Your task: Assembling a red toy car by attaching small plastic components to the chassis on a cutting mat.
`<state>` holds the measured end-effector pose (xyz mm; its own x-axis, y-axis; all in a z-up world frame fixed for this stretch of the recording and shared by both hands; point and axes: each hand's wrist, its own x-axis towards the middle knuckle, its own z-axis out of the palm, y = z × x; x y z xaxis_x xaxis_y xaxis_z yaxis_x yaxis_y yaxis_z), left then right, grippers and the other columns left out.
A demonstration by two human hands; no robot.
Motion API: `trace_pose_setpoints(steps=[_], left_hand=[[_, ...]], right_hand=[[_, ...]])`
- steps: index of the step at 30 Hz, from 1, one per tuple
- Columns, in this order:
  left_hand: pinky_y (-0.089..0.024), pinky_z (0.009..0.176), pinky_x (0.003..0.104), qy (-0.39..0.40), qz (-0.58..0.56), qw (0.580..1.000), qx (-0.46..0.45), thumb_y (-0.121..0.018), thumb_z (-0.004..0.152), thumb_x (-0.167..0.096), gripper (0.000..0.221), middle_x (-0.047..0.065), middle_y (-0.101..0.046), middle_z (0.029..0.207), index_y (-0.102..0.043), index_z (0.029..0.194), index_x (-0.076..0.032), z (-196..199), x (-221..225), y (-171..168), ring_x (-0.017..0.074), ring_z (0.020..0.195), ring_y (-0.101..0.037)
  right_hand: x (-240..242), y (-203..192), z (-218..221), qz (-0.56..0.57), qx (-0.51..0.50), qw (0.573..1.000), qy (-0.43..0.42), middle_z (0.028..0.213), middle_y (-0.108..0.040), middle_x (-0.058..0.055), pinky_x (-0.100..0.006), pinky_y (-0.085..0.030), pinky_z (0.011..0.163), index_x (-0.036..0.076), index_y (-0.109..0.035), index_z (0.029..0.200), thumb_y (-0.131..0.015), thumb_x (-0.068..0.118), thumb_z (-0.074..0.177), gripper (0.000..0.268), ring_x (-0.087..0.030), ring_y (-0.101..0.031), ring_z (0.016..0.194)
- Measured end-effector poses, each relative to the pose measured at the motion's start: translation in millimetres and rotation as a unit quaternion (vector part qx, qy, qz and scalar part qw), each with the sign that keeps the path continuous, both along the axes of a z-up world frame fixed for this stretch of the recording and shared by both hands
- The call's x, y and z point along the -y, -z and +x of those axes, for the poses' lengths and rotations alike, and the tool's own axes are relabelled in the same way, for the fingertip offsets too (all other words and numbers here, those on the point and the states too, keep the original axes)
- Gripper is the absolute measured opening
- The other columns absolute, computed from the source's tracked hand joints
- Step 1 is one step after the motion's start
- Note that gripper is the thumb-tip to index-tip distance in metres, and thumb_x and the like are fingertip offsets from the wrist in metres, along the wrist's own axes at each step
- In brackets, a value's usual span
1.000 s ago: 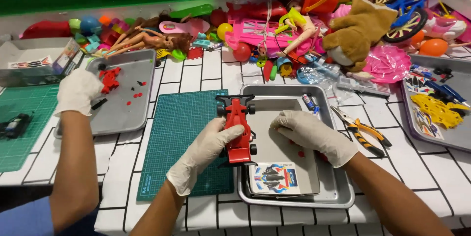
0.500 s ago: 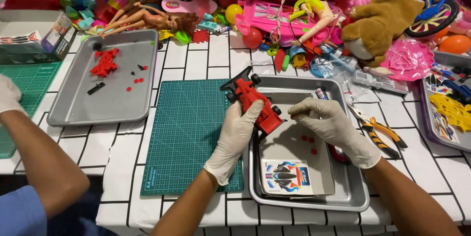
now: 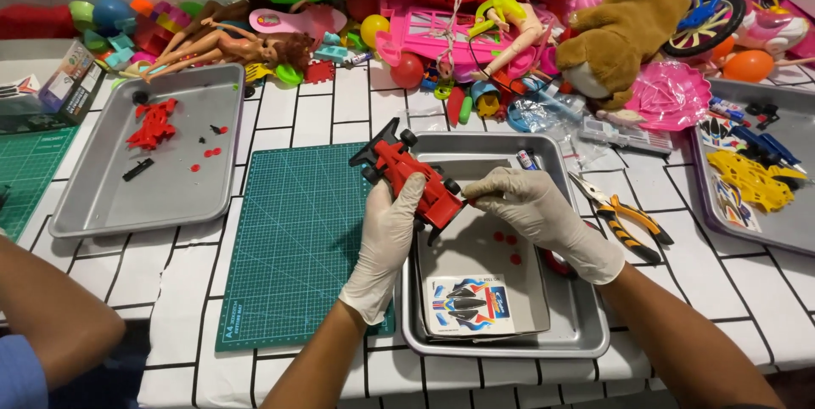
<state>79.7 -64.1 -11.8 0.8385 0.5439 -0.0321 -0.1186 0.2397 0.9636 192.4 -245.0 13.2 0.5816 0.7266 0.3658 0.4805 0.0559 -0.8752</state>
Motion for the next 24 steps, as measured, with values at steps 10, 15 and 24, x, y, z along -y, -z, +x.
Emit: trace_pose_setpoints(steps=[10, 15, 24], left_hand=[[-0.061, 0.084, 0.039, -0.008, -0.029, 0.999, -0.009, -0.071, 0.096, -0.033, 0.048, 0.013, -0.067, 0.108, -0.060, 0.129, -0.001, -8, -1, -6, 0.0207, 0.097, -0.062], [-0.061, 0.084, 0.037, -0.003, -0.032, 0.999, 0.009, -0.071, 0.097, -0.035, 0.046, 0.010, -0.067, 0.108, -0.061, 0.129, -0.004, -13, -3, 0, 0.0180, 0.096, -0.063], [-0.061, 0.085, 0.038, 0.004, -0.029, 0.999, 0.017, -0.070, 0.098, -0.033, 0.046, 0.012, -0.066, 0.106, -0.060, 0.129, -0.001, -13, 2, -6, 0.0190, 0.095, -0.064]], right_hand=[[1, 13, 6, -0.017, 0.040, 0.999, 0.001, 0.084, -0.075, -0.006, -0.027, -0.054, 0.071, 0.012, -0.085, 0.098, -0.079, 0.000, 0.084, 0.019, -0.013, -0.068, 0.076], [2, 25, 12, -0.015, 0.163, 0.986, 0.011, 0.084, -0.073, -0.003, -0.026, -0.055, 0.071, 0.014, -0.084, 0.102, -0.084, 0.008, 0.083, 0.020, -0.013, -0.068, 0.073], [0, 26, 5, 0.014, 0.167, 0.986, 0.010, 0.081, -0.074, -0.004, -0.027, -0.056, 0.071, 0.013, -0.083, 0.101, -0.082, 0.006, 0.084, 0.019, -0.015, -0.070, 0.072]])
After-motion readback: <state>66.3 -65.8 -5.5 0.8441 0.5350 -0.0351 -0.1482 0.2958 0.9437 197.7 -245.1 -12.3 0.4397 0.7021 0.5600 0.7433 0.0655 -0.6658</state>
